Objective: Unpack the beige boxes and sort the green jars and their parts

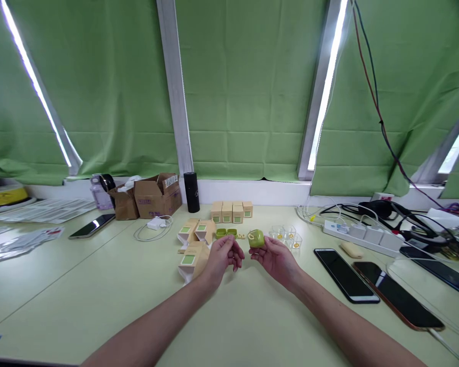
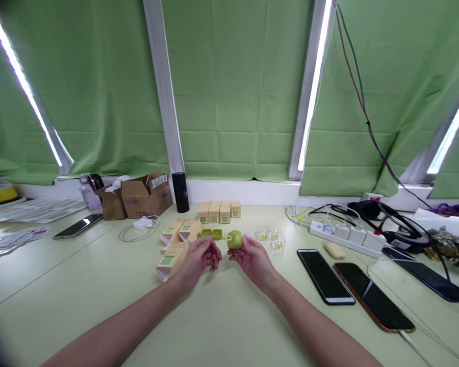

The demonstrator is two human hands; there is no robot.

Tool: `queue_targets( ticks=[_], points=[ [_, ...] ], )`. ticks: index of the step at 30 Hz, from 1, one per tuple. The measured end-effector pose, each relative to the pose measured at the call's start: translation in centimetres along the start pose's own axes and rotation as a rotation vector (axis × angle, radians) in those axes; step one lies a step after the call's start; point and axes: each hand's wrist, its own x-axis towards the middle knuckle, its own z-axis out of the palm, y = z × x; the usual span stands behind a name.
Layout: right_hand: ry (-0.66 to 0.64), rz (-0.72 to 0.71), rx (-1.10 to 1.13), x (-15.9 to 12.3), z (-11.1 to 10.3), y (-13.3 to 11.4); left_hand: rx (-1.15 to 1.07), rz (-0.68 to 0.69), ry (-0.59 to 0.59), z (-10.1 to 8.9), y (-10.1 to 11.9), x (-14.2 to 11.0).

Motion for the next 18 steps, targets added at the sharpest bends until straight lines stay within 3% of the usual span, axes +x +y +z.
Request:
queue_targets(
  ticks=[3, 8, 14, 18],
  points=[
    [0.010, 0.012, -0.025, -0.3, 0.7, -0.4, 0.027, 0.050, 0.048, 0.1, 0.0, 0.2],
    [0.013, 0.003, -0.166, -0.7, 2.1, -1.0, 0.177, 0.245, 0.170, 0.2, 0.4, 0.2],
    [0.152, -0.242, -0.688, 0.1, 2.7, -0.9, 0.435, 0.451, 0.177, 0.2, 1.0, -0.4],
    [0.119, -0.517, -1.105, 0.2, 3.0, -0.9, 0.518, 0.507, 0.136, 0.3, 0.9, -0.6]
  ],
)
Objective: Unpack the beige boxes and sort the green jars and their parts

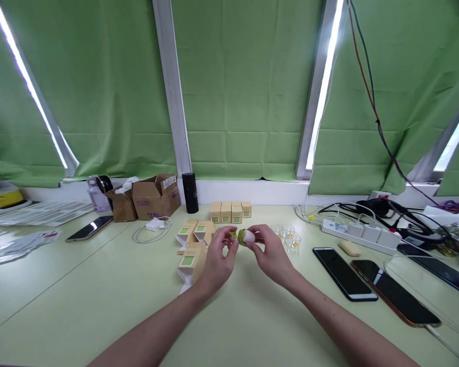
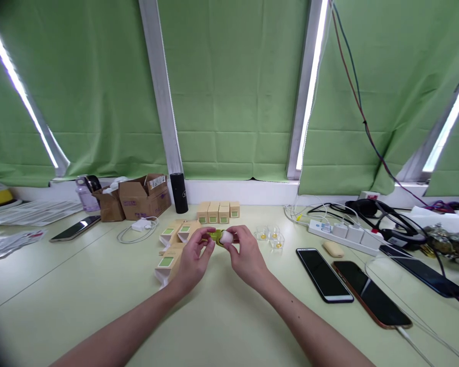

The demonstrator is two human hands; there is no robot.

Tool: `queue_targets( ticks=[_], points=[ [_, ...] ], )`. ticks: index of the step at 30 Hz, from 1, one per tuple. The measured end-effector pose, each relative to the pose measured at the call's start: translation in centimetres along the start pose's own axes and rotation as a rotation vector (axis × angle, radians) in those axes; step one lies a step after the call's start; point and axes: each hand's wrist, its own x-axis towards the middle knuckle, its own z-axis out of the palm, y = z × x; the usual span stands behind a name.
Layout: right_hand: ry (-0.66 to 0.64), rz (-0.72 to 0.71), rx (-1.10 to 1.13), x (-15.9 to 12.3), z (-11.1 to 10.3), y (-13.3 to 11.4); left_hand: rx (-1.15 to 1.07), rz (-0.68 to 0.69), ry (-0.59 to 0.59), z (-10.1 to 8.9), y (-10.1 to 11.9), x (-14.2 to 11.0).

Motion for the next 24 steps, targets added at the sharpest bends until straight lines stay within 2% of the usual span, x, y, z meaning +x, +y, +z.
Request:
queue_targets(
  ticks=[3, 11, 18, 24],
  points=[
    [-0.002, -0.179, -0.192, -0.4, 0.2, -0.1, 0.003, -0.024, -0.033, 0.1, -0.3, -0.1],
    [0.001, -0.385, -0.398, -1.7, 0.3, 1.1, -0.095, -0.125, -0.118, 0.8, -0.8, -0.5],
    [0.036, -0.522, -0.615, -1.8, -0.4, 0.8, -0.117, -0.130, -0.132, 1.1, -1.1, -1.1],
    [0.013, -0.583, -0.681, -1.7, -0.6, 0.9, -0.092, -0.134, -0.146, 1.2, -0.8, -1.2]
  ],
)
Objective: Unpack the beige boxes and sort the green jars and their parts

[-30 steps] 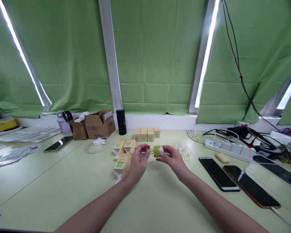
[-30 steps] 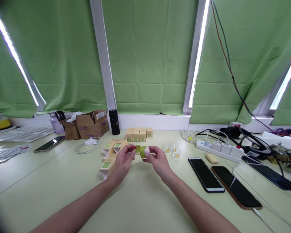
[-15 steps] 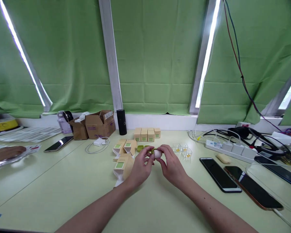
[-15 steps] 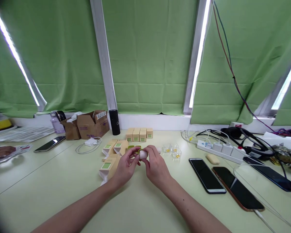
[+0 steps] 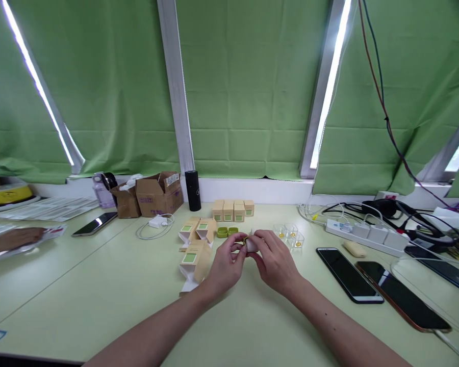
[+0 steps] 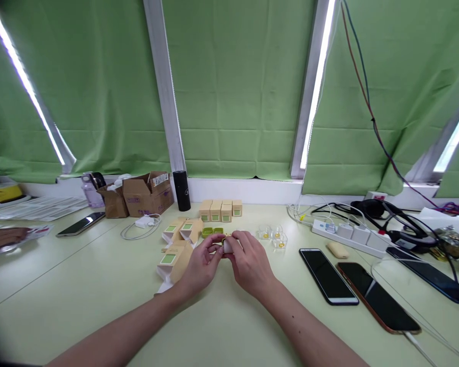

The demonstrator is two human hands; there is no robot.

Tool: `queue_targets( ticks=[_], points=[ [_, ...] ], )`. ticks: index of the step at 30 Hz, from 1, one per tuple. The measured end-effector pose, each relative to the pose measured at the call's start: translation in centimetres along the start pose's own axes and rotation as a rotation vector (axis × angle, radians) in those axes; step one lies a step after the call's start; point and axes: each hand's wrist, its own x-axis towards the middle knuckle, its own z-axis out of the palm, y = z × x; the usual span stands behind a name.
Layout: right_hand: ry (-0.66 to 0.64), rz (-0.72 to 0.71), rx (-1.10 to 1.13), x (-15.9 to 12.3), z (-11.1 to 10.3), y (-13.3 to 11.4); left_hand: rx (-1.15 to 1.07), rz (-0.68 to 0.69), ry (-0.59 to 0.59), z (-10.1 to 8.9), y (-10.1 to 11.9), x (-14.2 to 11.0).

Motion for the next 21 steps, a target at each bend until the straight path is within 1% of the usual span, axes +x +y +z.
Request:
queue_targets(
  ticks=[5, 12, 16, 21],
  points=[
    [-0.064, -0.006, -0.035, 0.03, 0.02, 0.16, 0.012, 0.005, -0.002, 0.05, -0.19, -0.02],
    [-0.103, -0.014, -0.053, -0.04, 0.26, -0.01, 0.099, 0.035, -0.008, -0.21, -0.37, -0.02],
    [-0.103, -0.034, -0.084, -0.05, 0.26, 0.00, 0.153, 0.062, 0.002, -0.31, -0.38, -0.08],
    [-0.093, -0.047, -0.122, 0.05, 0.08, -0.20, 0.159, 0.065, -0.002, -0.30, -0.29, -0.04]
  ],
)
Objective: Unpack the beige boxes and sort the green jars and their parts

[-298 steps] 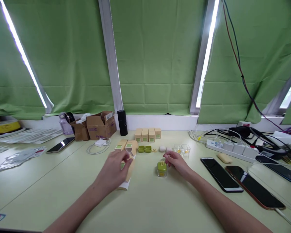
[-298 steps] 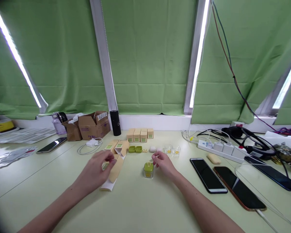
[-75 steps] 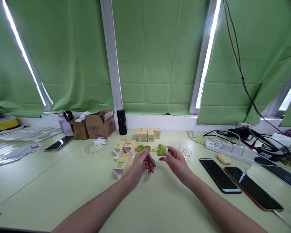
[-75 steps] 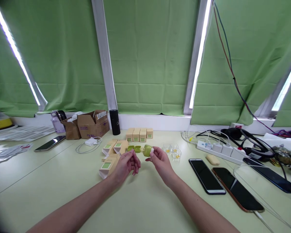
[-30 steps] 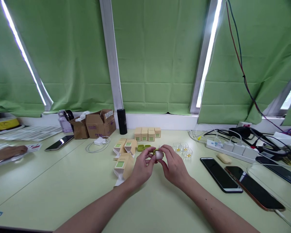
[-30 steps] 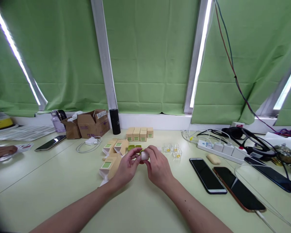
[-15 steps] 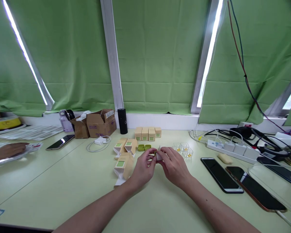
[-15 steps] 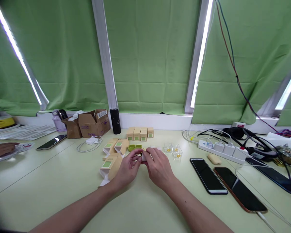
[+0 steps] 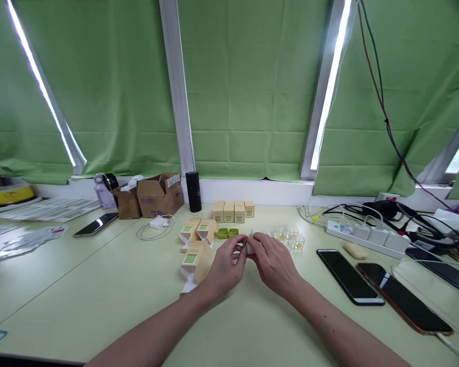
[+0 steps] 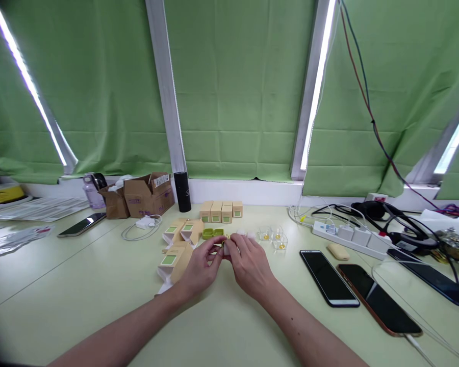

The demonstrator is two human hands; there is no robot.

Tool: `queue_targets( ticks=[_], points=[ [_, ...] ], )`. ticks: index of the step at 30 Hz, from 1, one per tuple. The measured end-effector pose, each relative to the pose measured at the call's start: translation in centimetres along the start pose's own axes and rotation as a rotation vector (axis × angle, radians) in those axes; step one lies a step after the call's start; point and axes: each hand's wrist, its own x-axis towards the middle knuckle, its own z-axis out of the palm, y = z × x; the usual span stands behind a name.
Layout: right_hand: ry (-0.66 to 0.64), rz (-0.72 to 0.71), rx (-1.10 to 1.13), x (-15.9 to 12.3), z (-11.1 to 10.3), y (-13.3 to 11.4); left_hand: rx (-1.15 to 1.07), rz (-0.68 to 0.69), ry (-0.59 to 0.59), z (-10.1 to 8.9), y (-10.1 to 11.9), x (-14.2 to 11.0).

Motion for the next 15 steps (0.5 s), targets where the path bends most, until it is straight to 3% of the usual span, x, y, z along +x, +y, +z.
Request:
queue_targets(
  ticks=[15],
  points=[
    [0.017, 0.052, 0.031, -0.1, 1.3, -0.8, 0.013, -0.053, 0.042, 0.1, 0.9, 0.7]
  ],
)
